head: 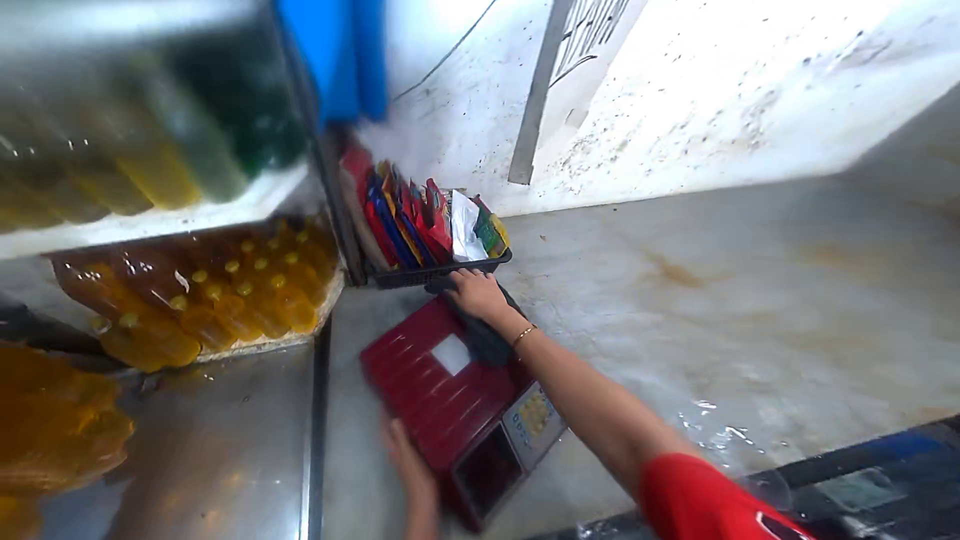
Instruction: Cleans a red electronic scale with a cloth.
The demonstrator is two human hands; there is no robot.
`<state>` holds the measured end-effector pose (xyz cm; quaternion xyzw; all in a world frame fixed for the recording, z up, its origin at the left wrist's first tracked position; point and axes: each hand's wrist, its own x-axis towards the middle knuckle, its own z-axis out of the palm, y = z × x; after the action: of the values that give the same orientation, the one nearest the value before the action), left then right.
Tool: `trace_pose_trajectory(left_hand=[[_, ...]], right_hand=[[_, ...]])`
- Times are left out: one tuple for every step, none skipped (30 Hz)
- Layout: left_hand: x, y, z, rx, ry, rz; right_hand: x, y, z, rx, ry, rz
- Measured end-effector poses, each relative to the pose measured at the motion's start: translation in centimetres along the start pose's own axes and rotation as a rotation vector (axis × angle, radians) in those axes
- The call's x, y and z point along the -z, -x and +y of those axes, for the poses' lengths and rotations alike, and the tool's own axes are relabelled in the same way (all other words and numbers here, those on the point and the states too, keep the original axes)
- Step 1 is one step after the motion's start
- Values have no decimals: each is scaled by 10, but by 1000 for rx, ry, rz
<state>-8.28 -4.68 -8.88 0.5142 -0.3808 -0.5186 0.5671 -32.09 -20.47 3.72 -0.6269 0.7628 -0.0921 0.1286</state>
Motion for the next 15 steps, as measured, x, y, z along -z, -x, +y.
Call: trace_pose_trajectory(left_hand=[[0,-1,-1,-5,-9,-5],[1,-1,-3,-8,-13,0],[2,-2,-5,-20,-17,3],[2,-4,-7,-41,-23,-2],[3,-4,-9,-58,-35,-11],[6,-2,-11,-61,-47,-23],[8,0,-14,-59,-55,-33],[10,-1,-18,-39,-46,-35],[11,-1,-20,-22,-41,-26],[9,0,-19,-24,-53,-4],[8,1,-16,-30,-59,-3],[6,0,-13,-13,-49,2],[5,0,-12,-3,-37,7],[4,0,-11,4,-25,16],[4,0,-11,6,-15,21]], right_hand=[[1,-2,-4,-41,-7,-8],[-5,4,-16,-29,-25,3],[-15,16,-34,32,-54,28],[-29,32,-54,130,-72,56],[-45,52,-76,240,-95,73],[-60,77,-96,345,-126,67],[-69,100,-112,435,-155,21],[-70,117,-119,505,-187,-62],[-67,126,-116,548,-204,-119],[-61,127,-103,552,-216,-125],[-51,122,-82,517,-217,-125],[-37,112,-57,452,-213,-113],[-24,98,-31,370,-209,-89],[-17,81,-7,279,-200,-63],[-14,65,10,192,-186,-43]])
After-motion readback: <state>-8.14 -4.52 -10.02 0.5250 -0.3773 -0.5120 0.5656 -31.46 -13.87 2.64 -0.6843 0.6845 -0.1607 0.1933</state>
